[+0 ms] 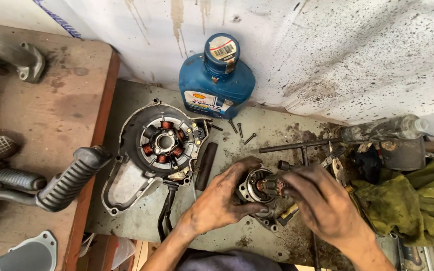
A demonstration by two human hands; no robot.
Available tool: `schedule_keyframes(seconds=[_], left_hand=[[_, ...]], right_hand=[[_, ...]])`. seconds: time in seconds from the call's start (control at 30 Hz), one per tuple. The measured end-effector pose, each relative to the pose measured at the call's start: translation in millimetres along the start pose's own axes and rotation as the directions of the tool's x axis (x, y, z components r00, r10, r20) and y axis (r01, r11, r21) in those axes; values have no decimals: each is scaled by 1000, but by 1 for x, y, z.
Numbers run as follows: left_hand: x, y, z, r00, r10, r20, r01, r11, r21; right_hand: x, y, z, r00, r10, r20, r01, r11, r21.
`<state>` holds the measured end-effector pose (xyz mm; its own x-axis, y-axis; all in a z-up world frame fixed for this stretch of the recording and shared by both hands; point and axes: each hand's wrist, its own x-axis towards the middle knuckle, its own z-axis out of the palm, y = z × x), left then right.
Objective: The person is working on a disassembled electric motor on a cluttered workbench. They handle the motor housing and internal components, including copper windings, and use a hammer to tap parts into place. Various tools and a bottle of oil are visible on the table.
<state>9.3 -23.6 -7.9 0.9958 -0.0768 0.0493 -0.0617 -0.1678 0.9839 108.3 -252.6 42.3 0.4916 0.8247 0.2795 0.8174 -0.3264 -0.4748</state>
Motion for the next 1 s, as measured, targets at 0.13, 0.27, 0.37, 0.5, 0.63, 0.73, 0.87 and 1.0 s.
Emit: schedule_keyframes(seconds=[0.13,0.27,0.37,0.5,0.63,0.73,0.87,1.0], left_hand=[[7,12,14,987,-144,-77,146,989,18],[6,8,33,972,-157,-174,164,986,24],[6,13,38,959,-166,-228,175,984,19],[10,12,42,943,-214,-256,224,975,9],[10,15,36,941,-237,-242,244,970,0],[11,17,34,949,-238,-209,247,969,16],[8,14,35,933,-302,-194,296,953,-60],[7,20,31,945,-220,-243,231,973,14]], right_hand=[[4,17,1,1000,-9,-3,9,1000,-12],[9,20,-10,998,56,-3,-55,994,98],[8,22,-12,992,127,6,-126,982,144],[10,21,-13,991,136,1,-135,983,121],[19,7,-18,989,142,33,-145,985,95],[18,10,-21,978,200,63,-206,972,108],[22,13,-27,980,106,171,-143,964,223],[22,5,-29,971,26,237,-72,980,186]])
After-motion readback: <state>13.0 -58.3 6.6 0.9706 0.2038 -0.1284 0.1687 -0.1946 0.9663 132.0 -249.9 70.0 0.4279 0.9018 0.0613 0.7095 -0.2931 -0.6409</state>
